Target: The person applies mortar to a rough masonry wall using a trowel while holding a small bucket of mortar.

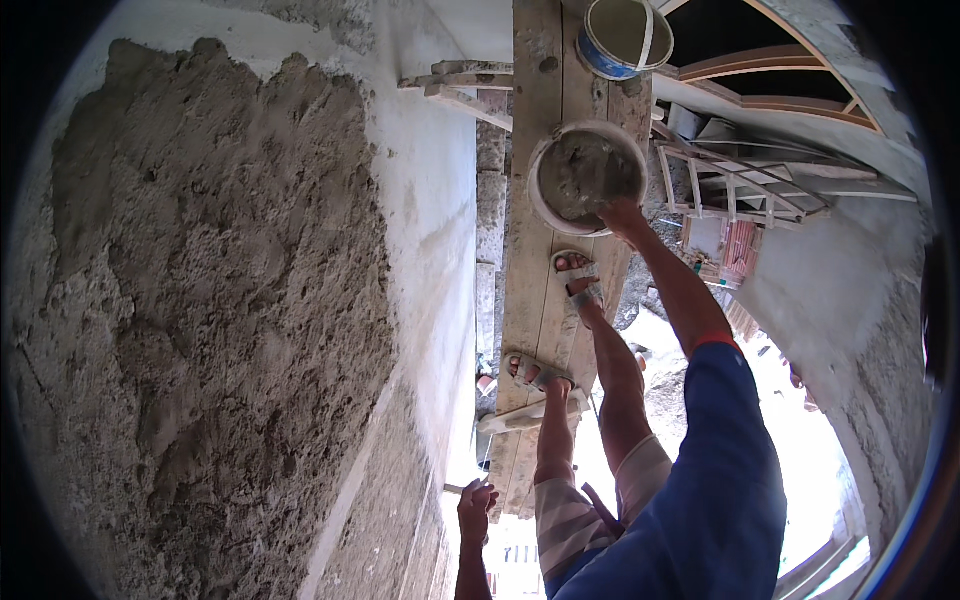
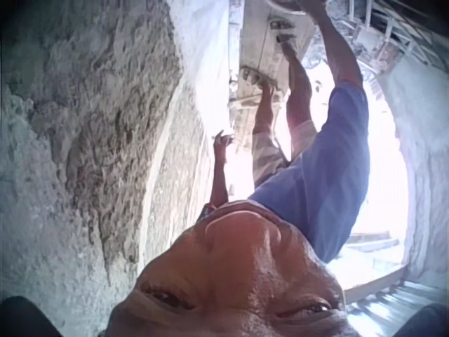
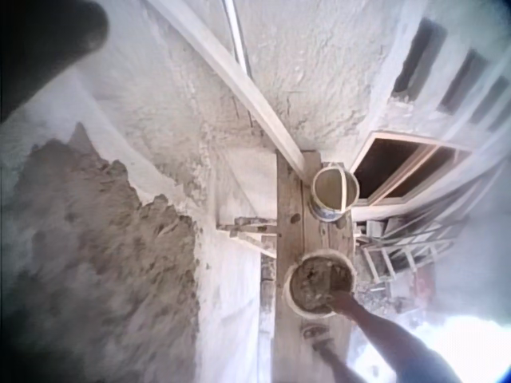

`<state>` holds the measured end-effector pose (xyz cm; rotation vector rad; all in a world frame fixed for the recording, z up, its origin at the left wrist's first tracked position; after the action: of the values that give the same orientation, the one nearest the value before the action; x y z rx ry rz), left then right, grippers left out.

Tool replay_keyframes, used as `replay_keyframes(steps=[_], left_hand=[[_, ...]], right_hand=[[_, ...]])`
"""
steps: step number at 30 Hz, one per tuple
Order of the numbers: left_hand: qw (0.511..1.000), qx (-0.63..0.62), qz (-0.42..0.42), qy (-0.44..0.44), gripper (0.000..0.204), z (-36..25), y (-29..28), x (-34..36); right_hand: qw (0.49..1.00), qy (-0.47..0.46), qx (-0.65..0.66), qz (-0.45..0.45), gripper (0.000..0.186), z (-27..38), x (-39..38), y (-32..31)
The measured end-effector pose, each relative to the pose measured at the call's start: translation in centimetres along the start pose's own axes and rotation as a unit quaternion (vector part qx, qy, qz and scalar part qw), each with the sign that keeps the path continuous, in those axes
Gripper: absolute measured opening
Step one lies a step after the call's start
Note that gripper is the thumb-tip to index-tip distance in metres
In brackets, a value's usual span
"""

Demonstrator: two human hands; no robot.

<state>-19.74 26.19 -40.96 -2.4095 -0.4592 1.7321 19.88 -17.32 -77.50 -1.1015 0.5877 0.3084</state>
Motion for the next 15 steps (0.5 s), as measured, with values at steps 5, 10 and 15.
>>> replay_keyframes(steps=[5,10,15], left_hand=[[0.999,0.02,0.018,0.032,0.047,-1.1,0.6,0.7],[1.0,0.02,0.005,0.013,0.05,-1.0,-0.3,1.2],[0.998,0.035,0.029,0.037,0.05,-0.5,-1.4,2.6]], right_hand=[[0.964,0.107,0.237,0.055,0.033,1.3,-1.8,-1.7],[0.852,0.228,0.456,0.117,0.027,-1.6,-7.6,-1.0],[0.839,0.198,0.502,0.076,0.023,-2.1,-8.7,1.6]])
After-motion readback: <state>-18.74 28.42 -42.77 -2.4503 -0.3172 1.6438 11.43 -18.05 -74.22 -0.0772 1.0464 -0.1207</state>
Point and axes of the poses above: each hand's wrist, its own x-axis towards the middle knuckle, its own y-axis out of the palm, z = x × y, the point moved 6 cm from there along x, towards the middle knuckle, and after that the axes turned 9 degrees about y, right-handed, at the moved point
